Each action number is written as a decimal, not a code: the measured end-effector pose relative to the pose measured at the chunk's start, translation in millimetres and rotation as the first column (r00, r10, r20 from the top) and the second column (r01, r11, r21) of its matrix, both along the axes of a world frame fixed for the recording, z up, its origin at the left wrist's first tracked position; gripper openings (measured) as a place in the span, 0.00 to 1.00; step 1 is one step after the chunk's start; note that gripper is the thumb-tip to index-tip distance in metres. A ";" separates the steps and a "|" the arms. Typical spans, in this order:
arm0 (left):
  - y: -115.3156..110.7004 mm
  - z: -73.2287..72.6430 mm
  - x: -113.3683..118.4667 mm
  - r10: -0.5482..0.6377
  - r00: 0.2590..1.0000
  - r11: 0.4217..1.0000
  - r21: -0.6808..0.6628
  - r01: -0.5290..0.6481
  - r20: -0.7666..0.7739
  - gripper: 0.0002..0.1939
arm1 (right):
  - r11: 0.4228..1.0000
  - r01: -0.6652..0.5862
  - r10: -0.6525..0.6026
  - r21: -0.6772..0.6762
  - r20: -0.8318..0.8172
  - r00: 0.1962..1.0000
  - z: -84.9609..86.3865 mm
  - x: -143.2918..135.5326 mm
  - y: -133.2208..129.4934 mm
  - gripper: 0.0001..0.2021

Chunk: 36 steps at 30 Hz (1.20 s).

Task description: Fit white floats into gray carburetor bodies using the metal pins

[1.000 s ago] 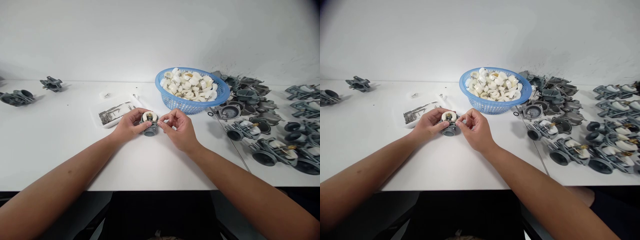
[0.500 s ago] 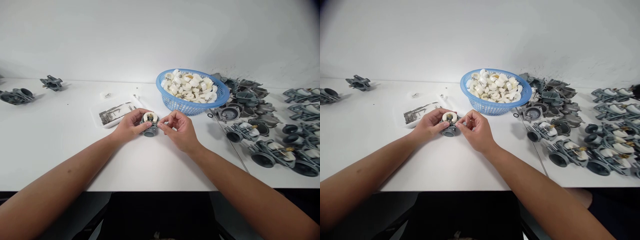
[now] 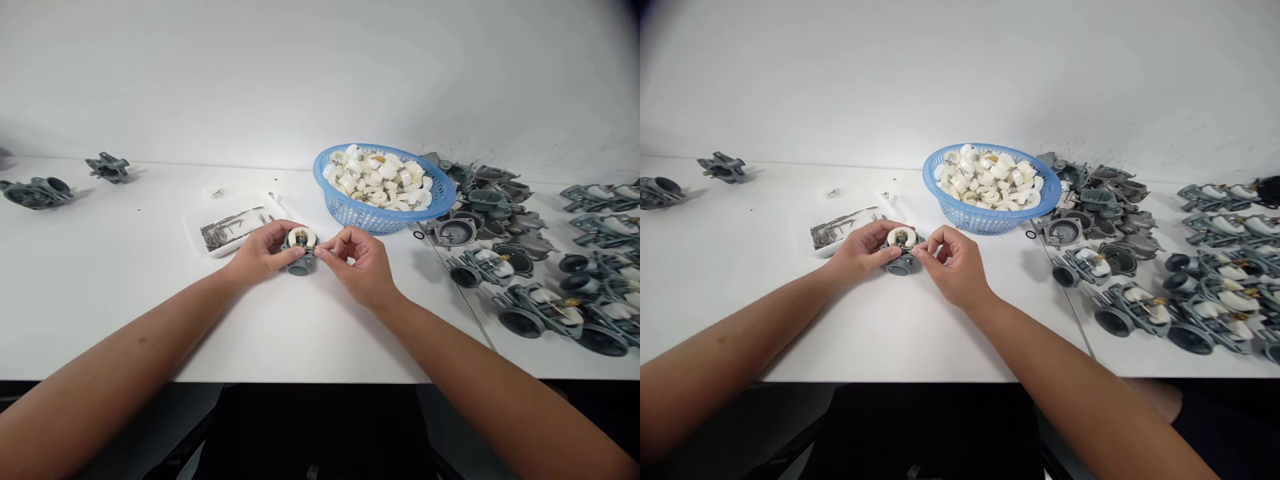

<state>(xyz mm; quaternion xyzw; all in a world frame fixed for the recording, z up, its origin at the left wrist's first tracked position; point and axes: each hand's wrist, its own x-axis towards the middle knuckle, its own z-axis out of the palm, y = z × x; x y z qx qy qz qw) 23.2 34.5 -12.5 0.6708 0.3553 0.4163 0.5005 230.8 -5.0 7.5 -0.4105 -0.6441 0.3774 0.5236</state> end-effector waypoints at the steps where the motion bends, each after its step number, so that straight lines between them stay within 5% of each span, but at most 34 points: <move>1: 0.0 0.1 0.1 -0.001 1.000 1.000 0.003 0.001 -0.004 0.23 | 1.000 0.013 -0.014 0.015 0.024 1.000 0.0 0.2 -0.1 0.14; 10: 0.0 -0.7 1.5 0.014 0.999 0.999 0.030 -0.014 -0.029 0.23 | 0.970 0.051 -0.106 0.239 0.221 0.969 2.8 0.8 -1.2 0.10; 28: 2.6 1.8 -0.5 -0.047 0.999 0.997 0.061 0.046 0.010 0.24 | 0.905 0.109 -0.272 0.411 0.364 0.891 -0.4 -0.3 -1.8 0.03; 36: 2.4 1.2 -1.1 -0.023 0.999 0.995 0.092 0.027 -0.042 0.26 | 0.918 0.170 -0.279 0.359 0.277 0.919 -0.8 -3.3 0.4 0.03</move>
